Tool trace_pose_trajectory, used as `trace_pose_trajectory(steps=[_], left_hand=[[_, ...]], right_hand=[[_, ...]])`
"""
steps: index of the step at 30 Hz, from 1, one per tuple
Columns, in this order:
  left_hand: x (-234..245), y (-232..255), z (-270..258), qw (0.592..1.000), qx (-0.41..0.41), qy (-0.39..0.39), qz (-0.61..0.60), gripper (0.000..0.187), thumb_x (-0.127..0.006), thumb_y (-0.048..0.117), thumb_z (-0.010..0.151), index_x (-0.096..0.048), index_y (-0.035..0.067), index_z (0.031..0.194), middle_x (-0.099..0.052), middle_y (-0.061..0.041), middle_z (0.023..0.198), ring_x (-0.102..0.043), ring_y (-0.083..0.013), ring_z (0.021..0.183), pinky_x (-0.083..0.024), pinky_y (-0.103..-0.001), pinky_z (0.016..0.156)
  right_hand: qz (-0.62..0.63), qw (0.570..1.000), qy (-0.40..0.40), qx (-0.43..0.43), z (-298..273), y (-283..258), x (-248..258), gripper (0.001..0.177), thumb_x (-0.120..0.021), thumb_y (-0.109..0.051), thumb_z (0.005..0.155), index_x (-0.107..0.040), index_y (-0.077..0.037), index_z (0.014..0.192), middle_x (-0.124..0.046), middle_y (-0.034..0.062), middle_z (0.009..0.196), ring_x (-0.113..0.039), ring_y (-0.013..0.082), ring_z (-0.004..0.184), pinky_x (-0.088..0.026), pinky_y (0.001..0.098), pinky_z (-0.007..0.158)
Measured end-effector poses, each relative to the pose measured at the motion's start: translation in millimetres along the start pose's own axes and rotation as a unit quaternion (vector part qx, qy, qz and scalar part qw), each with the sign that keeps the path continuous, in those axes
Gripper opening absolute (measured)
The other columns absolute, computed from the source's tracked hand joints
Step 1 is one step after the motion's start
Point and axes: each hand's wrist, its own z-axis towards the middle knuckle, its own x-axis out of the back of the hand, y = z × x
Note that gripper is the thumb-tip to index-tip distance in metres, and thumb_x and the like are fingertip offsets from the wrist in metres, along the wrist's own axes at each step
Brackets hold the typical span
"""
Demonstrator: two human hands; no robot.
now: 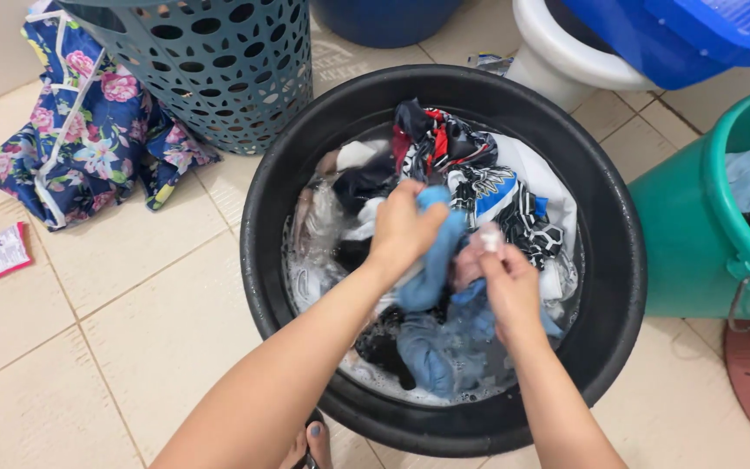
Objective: The person hand washes clothes by scrubbing, washing, and wringing various garments in a soapy basin of water by hand before placing them into a bucket.
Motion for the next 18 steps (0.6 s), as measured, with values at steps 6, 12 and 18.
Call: trace_pose_trajectory(steps=[6,12,18], left_hand=[[-39,53,34,0.970,-0.196,-0.124,-0.077,0.062,-0.073,0.026,0.087,-0.051,-0.001,0.139,-0.066,-0.026,0.125,-0.065,-0.0399,0.117,-0.051,-0.043,0.097],[22,33,37,0.877,-0.022,-0.303,0.373,0.060,-0.063,0.020,0.086,-0.051,0.009,0.144,-0.067,-0.022,0.128,-0.064,-0.0408,0.119,-0.052,-0.049,0.100],[52,-40,22,0.914,0.016,-0.238,0.329,0.062,-0.070,0.029,0.085,-0.053,0.006,0.140,-0.063,-0.024,0.130,-0.060,-0.0398,0.123,-0.048,-0.047,0.103]], right_hand=[[-0.070,0.968,0.087,0.226,-6,-16,34,0.052,-0.051,-0.004,0.101,-0.040,-0.016,0.150,-0.062,0.0086,0.094,-0.059,0.0155,0.075,-0.051,0.0293,0.069],[-0.507,0.810,-0.165,0.244,-16,55,45,0.040,-0.072,-0.025,0.085,-0.071,-0.019,0.125,-0.059,0.0205,0.112,-0.063,0.0301,0.103,-0.054,0.0438,0.094],[-0.616,0.724,-0.149,0.270,-66,32,-48,0.138,-0.096,-0.064,0.039,-0.044,0.011,0.143,-0.042,0.0409,0.138,-0.050,0.0517,0.118,-0.044,0.0645,0.090]])
